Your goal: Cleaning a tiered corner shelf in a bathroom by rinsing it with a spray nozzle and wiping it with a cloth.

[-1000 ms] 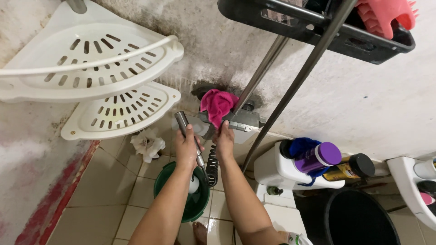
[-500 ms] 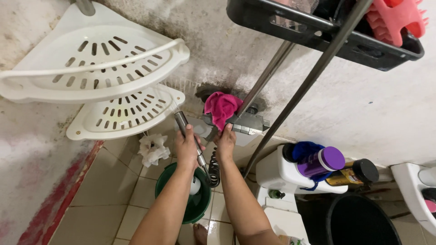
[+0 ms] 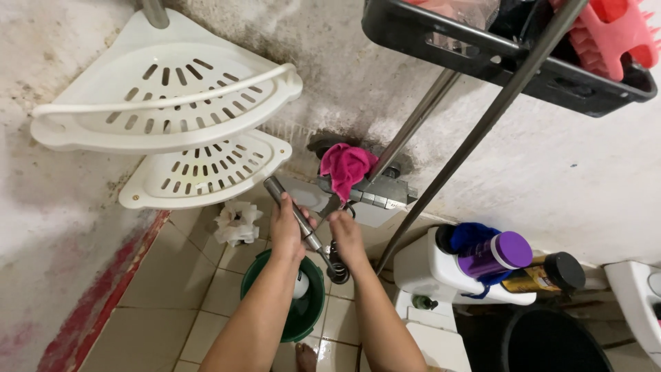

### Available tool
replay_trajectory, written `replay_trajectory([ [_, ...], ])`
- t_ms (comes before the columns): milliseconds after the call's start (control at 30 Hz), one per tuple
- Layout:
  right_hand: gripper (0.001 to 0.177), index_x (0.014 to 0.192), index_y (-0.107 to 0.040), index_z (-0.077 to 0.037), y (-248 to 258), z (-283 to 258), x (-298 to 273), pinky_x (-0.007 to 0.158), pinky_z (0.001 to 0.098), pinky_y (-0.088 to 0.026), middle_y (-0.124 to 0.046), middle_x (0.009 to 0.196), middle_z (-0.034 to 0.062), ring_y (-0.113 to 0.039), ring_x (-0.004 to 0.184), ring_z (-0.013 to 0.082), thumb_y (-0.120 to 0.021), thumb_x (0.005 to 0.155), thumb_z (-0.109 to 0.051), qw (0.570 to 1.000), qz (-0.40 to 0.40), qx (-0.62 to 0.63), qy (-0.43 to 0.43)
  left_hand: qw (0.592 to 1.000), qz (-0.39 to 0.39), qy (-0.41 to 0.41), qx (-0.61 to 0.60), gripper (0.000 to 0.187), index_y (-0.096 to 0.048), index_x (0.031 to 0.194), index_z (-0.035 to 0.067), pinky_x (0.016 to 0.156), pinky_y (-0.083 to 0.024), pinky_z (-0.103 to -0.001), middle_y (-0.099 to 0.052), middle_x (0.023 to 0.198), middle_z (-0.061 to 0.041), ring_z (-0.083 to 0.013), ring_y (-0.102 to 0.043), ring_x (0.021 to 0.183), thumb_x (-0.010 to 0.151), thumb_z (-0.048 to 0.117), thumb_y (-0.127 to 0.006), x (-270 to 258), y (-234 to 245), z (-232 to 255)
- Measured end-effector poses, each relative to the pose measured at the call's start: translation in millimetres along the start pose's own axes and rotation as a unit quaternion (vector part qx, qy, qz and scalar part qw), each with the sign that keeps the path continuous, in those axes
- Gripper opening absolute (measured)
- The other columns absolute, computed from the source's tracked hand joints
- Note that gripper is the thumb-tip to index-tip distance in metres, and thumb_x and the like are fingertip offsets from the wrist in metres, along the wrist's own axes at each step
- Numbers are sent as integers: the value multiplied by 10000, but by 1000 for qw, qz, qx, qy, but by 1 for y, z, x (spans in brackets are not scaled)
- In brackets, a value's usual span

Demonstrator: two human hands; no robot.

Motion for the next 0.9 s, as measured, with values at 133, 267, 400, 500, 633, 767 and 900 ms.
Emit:
replay_trajectory([
  [133,471,1376,-554,-74,-28,-160,-30,715,276,-481,-575,998,43,-564,824,181,-636,926,-185,966,-68,-184,166,1000,2,21,-20,373,-546,1024,72,666,-568,-355,-623,744,-78,-207,-626,648,1064,442,-511,8,6,-9],
  [267,590,1526,-536,-121,-47,-195,-34,900,314,-495,-577,1252,88,-561,1012,236,-622,944,-69,923,-195,-253,216,989,53,136,-31,385,-625,1024,123,745,-520,-313,-698,886,-12,-142,-630,793,1048,478,-479,-3,10,-17],
  [400,383,1272,-630,31,-61,-191,-15,933,375,-526,-639,1190,191,-633,1062,266,-768,1018,-221,981,-142,-52,-120,981,-123,140,-61,472,-664,1062,170,551,-320,-332,-654,905,13,-154,-544,745,1089,603,-477,75,43,-80],
  [500,415,1336,-698,-47,-72,-189,-10,1078,382,-533,-546,1500,52,-534,1367,197,-661,967,-233,961,-271,15,52,980,-150,126,-33,394,-668,1140,195,689,-423,-318,-660,1011,24,-153,-534,849,1084,538,-484,29,11,-23],
  [633,430,1312,-646,-7,-68,-277,-14,1109,408,-491,-668,1344,175,-619,1295,276,-741,970,-250,887,-163,-171,397,981,-91,58,159,455,-696,1159,194,800,-451,-281,-724,1073,48,-115,-600,1000,1006,540,-442,-17,2,46],
  [767,360,1265,-653,-33,-49,-314,5,856,334,-576,-703,1220,155,-671,997,199,-711,994,-263,931,-98,-30,350,879,-19,-271,392,371,-666,1153,97,905,-489,-384,-698,1024,-30,-182,-628,979,1022,425,-553,-60,-17,159],
  [900,293,1194,-668,-27,-32,-361,7,555,280,-513,-742,936,102,-646,634,103,-685,1017,-260,935,-4,-24,354,703,55,-483,519,228,-665,1172,83,966,-453,-459,-677,1143,-91,-299,-583,1099,989,218,-691,-131,-63,243],
])
Point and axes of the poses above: each hand's wrist, its own x-axis towards the middle knuckle, its own y-axis out of the back of the hand, z = x × y, the point moved 9 cm from there along x, towards the middle knuckle
